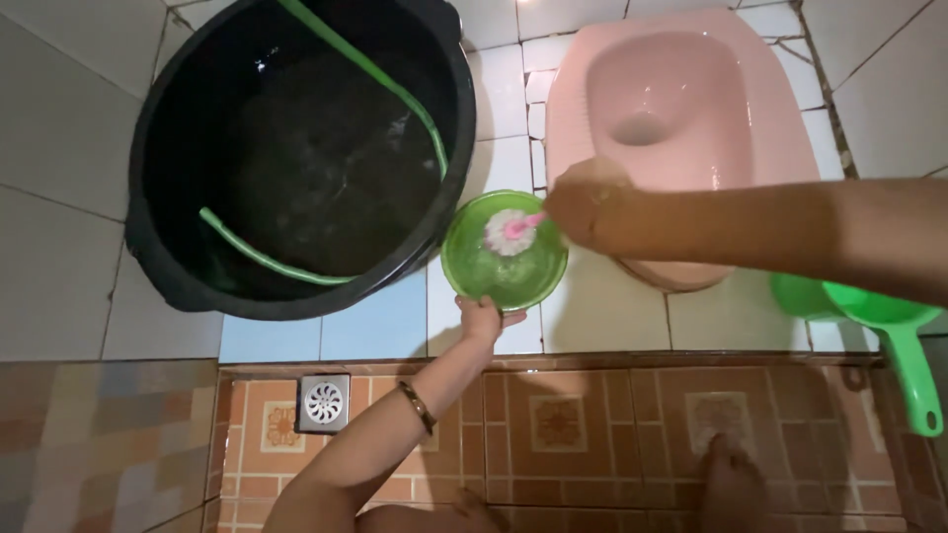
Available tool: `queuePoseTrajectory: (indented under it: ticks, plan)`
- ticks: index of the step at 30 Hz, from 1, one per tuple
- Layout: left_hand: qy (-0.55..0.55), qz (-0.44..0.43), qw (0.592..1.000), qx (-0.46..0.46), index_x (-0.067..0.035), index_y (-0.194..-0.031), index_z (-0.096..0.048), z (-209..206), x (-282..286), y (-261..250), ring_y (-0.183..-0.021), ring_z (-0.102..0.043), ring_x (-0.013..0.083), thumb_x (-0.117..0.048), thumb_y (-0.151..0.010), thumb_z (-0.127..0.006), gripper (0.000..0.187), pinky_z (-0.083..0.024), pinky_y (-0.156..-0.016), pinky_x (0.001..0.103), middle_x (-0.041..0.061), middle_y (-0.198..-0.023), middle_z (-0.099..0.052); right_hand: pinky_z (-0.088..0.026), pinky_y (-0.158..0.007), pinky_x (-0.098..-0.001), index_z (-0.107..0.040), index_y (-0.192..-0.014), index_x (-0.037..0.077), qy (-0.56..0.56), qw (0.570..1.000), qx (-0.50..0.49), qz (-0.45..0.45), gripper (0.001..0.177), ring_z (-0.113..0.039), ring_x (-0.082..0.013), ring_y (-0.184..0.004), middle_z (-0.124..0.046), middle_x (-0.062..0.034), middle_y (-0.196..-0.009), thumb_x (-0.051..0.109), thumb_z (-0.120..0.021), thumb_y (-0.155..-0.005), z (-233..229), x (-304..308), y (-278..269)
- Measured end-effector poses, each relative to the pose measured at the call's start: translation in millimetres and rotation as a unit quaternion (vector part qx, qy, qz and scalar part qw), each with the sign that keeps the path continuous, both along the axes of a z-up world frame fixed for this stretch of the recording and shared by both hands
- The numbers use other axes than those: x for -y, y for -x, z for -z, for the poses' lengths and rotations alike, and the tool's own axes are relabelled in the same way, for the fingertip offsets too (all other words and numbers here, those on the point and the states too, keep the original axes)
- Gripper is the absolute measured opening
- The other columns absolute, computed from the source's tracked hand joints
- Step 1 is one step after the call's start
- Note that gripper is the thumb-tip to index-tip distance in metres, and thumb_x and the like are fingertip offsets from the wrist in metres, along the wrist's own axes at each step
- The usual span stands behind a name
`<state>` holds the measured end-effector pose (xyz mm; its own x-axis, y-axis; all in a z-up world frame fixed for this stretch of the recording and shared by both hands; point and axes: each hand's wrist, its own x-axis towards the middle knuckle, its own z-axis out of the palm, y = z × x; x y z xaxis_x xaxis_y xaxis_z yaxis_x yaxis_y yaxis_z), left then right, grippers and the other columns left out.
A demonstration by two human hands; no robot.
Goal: Cleaning a small bowl and a squat toilet using water and a brush.
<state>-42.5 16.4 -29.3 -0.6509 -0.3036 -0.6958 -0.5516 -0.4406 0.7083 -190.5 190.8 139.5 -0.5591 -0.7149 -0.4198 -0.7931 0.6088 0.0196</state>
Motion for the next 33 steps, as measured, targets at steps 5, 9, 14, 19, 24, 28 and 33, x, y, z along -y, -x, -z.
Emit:
queuePoseTrajectory:
  ticks: [5, 9, 14, 19, 24, 28, 33]
  plan:
    - [0.010, 0.032, 0.999, 0.001, -0.001, -0.151, -0.005, 5, 4, -2, -0.086, -0.080, 0.0382, -0.010, -0.103, -0.029, 0.054, -0.038, -0.035, 0.027, 0.034, -0.138, -0.053, -0.059, -0.066, -0.0403, -0.079, -0.103, 0.012, -0.104, 0.993, 0.050, 0.034, 0.026, -0.078, -0.0234, -0.080, -0.076, -0.0103, -0.085, 0.026, -0.057, -0.103, 47, -27, 8]
    - [0.009, 0.038, 0.999, 0.009, -0.003, -0.152, 0.001, 1, 4, 4, -0.086, -0.078, 0.0384, -0.010, -0.104, -0.030, 0.058, -0.040, -0.037, 0.027, 0.033, -0.138, -0.055, -0.063, -0.066, -0.0405, -0.061, -0.131, 0.037, -0.134, 0.982, 0.116, 0.060, 0.038, -0.078, -0.0227, -0.083, -0.073, -0.0094, -0.088, 0.014, -0.053, -0.101, -48, -12, -40]
    - [-0.006, 0.025, 1.000, 0.017, -0.004, -0.153, 0.012, 5, -2, -2, -0.093, -0.077, 0.0415, -0.010, -0.106, -0.027, 0.061, -0.062, -0.058, 0.019, 0.030, -0.142, -0.050, -0.059, -0.075, -0.0487, -0.080, -0.109, 0.016, -0.044, 0.998, -0.022, 0.026, 0.031, -0.073, -0.0316, -0.095, -0.073, -0.0117, -0.099, 0.029, -0.051, -0.105, -20, 15, -3]
    - [0.021, 0.047, 0.999, 0.011, -0.002, -0.152, -0.001, 4, -1, -3, -0.089, -0.078, 0.0367, -0.013, -0.105, -0.028, 0.055, -0.051, -0.049, 0.029, 0.030, -0.136, -0.059, -0.059, -0.075, -0.0451, -0.073, -0.112, 0.018, -0.103, 0.992, 0.011, 0.074, 0.031, -0.075, -0.0284, -0.092, -0.076, -0.0112, -0.096, 0.040, -0.057, -0.098, -69, 13, -8]
    - [0.023, 0.061, 0.998, 0.026, -0.005, -0.154, 0.013, -3, 0, -2, -0.093, -0.079, 0.0344, -0.012, -0.106, -0.027, 0.063, -0.044, -0.056, 0.035, 0.031, -0.137, -0.058, -0.059, -0.073, -0.0453, -0.070, -0.109, 0.019, -0.097, 0.991, 0.063, 0.068, 0.030, -0.075, -0.0283, -0.090, -0.075, -0.0124, -0.094, 0.043, -0.057, -0.099, -70, 17, -36]
    - [-0.017, 0.025, 0.999, -0.011, -0.007, -0.153, 0.013, 10, -2, -1, -0.092, -0.077, 0.0402, -0.010, -0.104, -0.028, 0.064, -0.066, -0.084, 0.034, 0.031, -0.146, -0.047, -0.061, -0.070, -0.0439, -0.079, -0.097, 0.017, -0.101, 0.994, 0.011, -0.038, 0.014, -0.074, -0.0285, -0.091, -0.074, -0.0105, -0.095, 0.019, -0.066, -0.091, -63, 30, -28]
    - [-0.020, 0.021, 0.999, -0.029, -0.005, -0.153, 0.007, 23, 2, -5, -0.091, -0.077, 0.0412, -0.007, -0.103, -0.029, 0.062, -0.062, -0.085, 0.036, 0.031, -0.147, -0.043, -0.061, -0.070, -0.0418, -0.080, -0.100, 0.017, -0.128, 0.991, -0.043, 0.021, 0.015, -0.075, -0.0290, -0.091, -0.076, -0.0092, -0.096, 0.019, -0.076, -0.085, -72, 44, 5]
